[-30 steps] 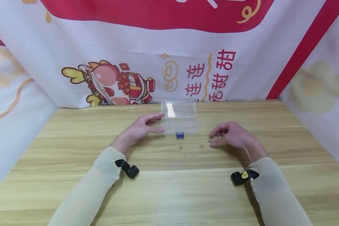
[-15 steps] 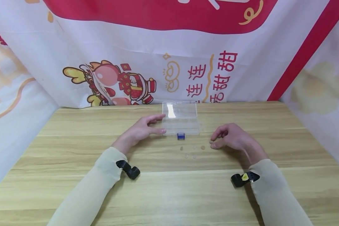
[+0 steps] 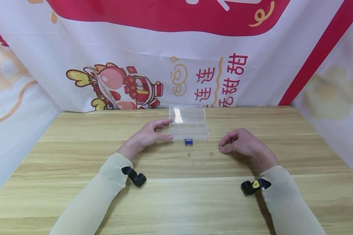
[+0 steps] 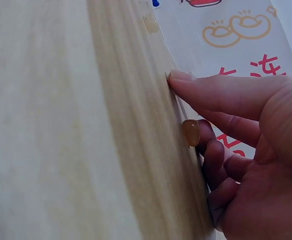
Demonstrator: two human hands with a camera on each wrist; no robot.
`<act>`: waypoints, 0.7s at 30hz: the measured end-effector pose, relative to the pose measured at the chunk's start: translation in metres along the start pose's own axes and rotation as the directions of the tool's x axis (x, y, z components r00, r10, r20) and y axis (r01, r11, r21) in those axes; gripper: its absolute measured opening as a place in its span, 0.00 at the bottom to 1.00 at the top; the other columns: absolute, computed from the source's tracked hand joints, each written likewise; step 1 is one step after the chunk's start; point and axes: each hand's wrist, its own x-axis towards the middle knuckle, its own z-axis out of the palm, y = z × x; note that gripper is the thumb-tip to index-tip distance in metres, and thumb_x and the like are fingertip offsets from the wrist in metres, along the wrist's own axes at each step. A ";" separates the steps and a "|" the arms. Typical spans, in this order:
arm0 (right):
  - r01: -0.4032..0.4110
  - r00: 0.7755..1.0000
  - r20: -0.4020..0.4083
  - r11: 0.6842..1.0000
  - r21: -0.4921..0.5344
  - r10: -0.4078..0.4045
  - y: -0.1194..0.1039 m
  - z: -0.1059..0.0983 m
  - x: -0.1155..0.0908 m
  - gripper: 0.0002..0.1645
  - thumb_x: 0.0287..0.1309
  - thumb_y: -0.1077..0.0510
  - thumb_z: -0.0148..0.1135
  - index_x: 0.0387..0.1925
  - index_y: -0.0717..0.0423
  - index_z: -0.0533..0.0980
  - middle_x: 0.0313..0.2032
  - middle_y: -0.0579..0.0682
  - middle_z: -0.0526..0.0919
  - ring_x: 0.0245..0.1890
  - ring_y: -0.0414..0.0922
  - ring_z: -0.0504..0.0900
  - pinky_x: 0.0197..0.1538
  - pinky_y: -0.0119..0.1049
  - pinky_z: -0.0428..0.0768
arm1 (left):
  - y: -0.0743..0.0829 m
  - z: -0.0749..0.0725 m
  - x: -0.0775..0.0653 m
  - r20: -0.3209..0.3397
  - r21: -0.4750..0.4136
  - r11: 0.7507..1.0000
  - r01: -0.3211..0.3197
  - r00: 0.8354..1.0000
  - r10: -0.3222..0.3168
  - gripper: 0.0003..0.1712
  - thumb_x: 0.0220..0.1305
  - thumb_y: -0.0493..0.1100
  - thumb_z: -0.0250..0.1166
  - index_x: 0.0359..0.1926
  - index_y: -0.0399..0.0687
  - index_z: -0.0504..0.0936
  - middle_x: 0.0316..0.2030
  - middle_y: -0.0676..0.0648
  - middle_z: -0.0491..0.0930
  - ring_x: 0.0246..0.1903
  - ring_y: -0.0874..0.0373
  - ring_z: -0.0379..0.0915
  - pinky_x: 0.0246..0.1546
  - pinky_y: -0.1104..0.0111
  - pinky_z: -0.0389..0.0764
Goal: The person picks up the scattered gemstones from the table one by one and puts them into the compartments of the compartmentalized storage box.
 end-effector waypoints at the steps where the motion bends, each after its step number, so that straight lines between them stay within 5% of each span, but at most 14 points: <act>1: 0.002 1.000 -0.001 1.000 -0.001 -0.002 0.000 0.000 0.000 0.19 0.58 0.48 0.80 0.47 0.52 0.89 0.45 0.52 0.82 0.45 0.49 0.72 0.44 0.36 0.72 | 0.000 0.000 0.000 -0.001 0.001 1.000 -0.001 1.000 0.001 0.42 0.62 0.46 0.79 0.75 0.67 0.75 0.78 0.45 0.64 0.78 0.45 0.56 0.83 0.45 0.54; 21: -0.005 0.999 -0.038 1.000 0.031 0.007 -0.004 -0.002 0.000 0.19 0.62 0.46 0.76 0.51 0.49 0.87 0.46 0.51 0.85 0.46 0.50 0.74 0.47 0.39 0.72 | 0.001 0.002 -0.001 -0.010 0.039 0.999 0.006 1.000 -0.005 0.40 0.63 0.47 0.78 0.74 0.70 0.75 0.79 0.46 0.63 0.79 0.44 0.56 0.82 0.43 0.54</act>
